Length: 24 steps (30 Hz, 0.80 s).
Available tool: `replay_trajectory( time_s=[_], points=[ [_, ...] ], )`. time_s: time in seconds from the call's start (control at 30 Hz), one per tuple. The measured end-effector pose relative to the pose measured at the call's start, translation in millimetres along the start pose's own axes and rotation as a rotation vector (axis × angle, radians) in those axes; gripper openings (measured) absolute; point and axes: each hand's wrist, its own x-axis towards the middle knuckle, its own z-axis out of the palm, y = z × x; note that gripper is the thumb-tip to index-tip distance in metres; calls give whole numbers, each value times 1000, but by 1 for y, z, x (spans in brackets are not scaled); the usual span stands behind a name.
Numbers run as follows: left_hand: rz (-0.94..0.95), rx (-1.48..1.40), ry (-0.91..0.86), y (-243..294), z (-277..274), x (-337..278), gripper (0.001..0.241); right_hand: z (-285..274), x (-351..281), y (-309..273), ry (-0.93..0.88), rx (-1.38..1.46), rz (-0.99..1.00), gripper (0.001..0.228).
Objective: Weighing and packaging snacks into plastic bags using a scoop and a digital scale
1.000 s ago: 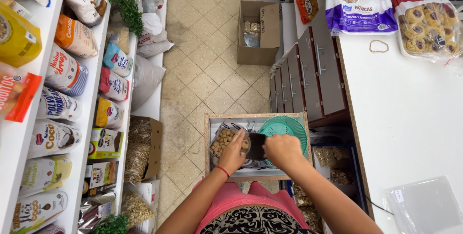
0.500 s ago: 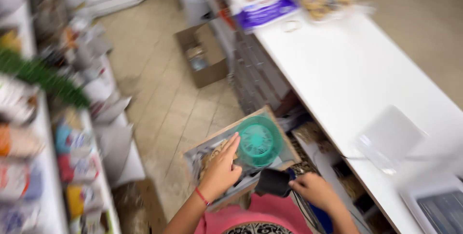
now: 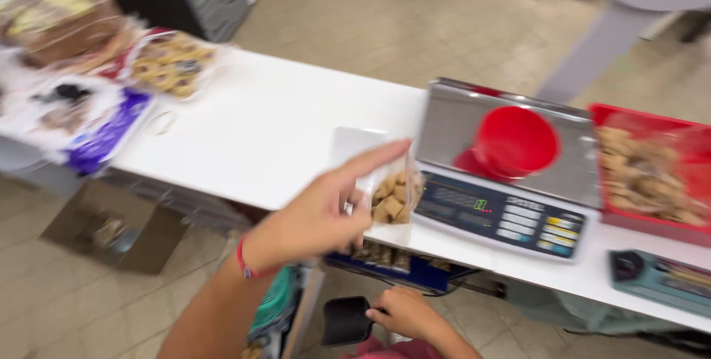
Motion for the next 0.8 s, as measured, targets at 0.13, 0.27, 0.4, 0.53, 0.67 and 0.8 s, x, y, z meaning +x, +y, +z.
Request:
replay_trajectory(
  time_s=[0.13, 0.27, 0.4, 0.53, 0.67, 0.8],
  points=[
    [78, 3, -123, 20, 19, 98, 76, -20, -28, 45, 18, 31, 29, 37],
    [76, -83, -208, 27, 51, 173, 73, -31, -45, 85, 9, 40, 44, 37],
    [160, -115, -240, 9, 79, 232, 66, -21, -47, 122, 49, 4, -9, 38],
    [111, -15, -229, -1, 90, 258, 68, -32, -57, 134, 24, 0, -50, 39],
    [-73, 5, -252, -19, 93, 272, 62, -34, -58, 144, -32, 27, -82, 40],
    [-198, 238, -315, -51, 97, 281, 66, -39, -58, 144, -76, 11, -112, 40]
  ],
)
